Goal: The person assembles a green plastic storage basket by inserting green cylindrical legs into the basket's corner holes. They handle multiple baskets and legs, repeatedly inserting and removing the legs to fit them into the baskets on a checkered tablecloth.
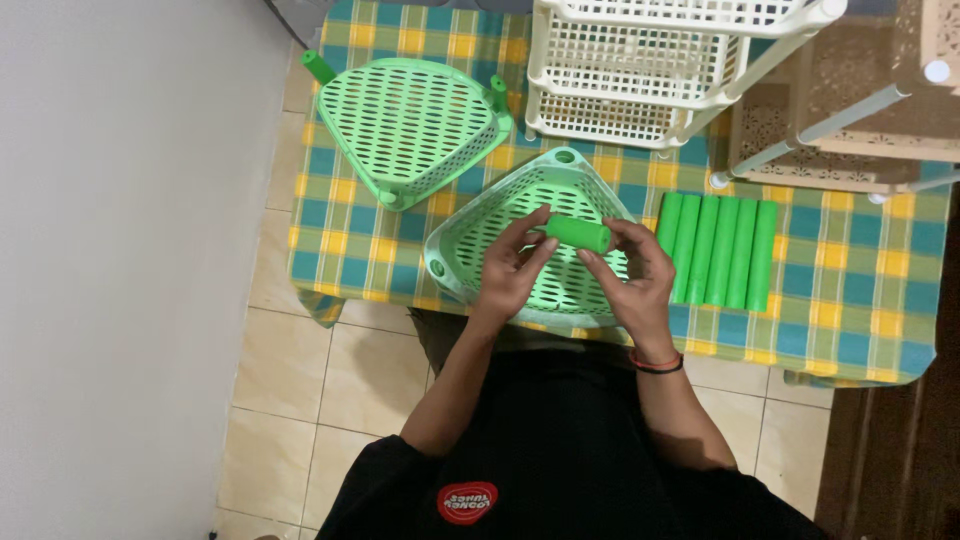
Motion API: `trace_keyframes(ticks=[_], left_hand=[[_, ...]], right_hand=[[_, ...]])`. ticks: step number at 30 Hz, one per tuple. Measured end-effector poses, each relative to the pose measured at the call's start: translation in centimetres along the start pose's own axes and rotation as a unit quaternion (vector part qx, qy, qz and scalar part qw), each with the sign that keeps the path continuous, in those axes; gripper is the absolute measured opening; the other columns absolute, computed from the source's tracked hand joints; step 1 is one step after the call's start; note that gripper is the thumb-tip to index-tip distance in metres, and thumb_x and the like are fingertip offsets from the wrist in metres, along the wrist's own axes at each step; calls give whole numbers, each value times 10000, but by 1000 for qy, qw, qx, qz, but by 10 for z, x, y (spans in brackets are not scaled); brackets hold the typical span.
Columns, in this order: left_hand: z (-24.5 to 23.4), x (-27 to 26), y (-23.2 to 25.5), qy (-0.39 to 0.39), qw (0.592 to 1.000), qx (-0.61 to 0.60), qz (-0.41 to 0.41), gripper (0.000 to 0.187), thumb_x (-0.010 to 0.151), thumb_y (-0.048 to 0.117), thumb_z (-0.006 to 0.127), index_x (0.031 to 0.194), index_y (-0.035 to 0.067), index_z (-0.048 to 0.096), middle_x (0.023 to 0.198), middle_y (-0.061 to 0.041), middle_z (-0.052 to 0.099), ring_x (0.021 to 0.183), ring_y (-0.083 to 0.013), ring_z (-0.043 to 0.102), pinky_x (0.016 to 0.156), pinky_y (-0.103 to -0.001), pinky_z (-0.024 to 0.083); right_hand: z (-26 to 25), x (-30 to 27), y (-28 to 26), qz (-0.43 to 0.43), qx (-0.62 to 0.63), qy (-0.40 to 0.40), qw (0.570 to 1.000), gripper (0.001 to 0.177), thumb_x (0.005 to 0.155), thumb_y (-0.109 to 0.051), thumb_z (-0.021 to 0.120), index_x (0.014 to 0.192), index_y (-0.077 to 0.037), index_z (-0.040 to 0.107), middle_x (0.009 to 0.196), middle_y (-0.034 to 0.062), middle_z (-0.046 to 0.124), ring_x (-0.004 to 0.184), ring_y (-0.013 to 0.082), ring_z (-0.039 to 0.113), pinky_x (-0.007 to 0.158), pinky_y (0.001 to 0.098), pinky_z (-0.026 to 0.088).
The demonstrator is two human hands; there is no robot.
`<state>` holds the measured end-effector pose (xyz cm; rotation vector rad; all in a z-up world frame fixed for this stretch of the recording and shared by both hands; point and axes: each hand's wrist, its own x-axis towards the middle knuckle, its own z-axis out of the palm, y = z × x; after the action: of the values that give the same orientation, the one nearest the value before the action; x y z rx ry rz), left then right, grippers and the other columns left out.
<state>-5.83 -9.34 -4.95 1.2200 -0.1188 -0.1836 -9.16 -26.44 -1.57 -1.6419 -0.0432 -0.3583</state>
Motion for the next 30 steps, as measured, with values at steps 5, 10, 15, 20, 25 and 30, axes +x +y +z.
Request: trace_keyframes(ticks=[5,10,15,20,25,30], left_hand=[[15,-6,5,-43,957,233,164,484,936,7,740,1400,64,615,1440,-133,616,1348,-276,603,1120,-387,512],[24,-7,-11,-26,969,199,141,472,929,-28,710,1385,80,651,1383,-108,692,1311,-264,666,1122,-371,532],[17,-6,-28,-59,986,126,87,419,994,10,689,1407,34,619,1365,-112,688,1265,-203,661,1088,-343,527],[12,-4,-33,-112,993,23,7,367,1073,22,607,1437,-9,586,1335,-103,687,1252,-173,642,1081,-331,519],[16,-2,-29,-71,996,-46,-43,458,1057,39,577,1507,39,489,1351,-72,669,1252,-133,611,1081,-283,487],[17,-2,-21,-29,991,-56,-120,563,1021,72,639,1549,114,448,1039,-78,726,954,-106,637,823,-284,534]], right_hand=[[-2,4,-6,-63,-90,-14,994,440,836,17,868,1229,24,672,1143,89,606,1001,155,584,887,295,527],[-3,2,-9,-49,-91,-16,995,445,832,-16,882,1235,4,694,1147,88,608,1019,163,599,898,296,533],[-7,3,-11,-72,-113,-23,991,460,824,-21,885,1239,12,688,1188,111,620,1084,189,627,952,305,536],[-14,7,-10,-44,-98,-43,993,409,868,-8,844,1245,9,686,1171,106,652,1036,173,640,926,297,542],[-19,4,-2,-30,-90,-52,994,407,893,4,803,1277,13,670,1149,98,667,998,153,638,901,294,543],[-27,-1,4,43,-47,-48,997,355,976,-16,706,1326,2,648,1144,94,676,1026,159,633,939,298,533]])
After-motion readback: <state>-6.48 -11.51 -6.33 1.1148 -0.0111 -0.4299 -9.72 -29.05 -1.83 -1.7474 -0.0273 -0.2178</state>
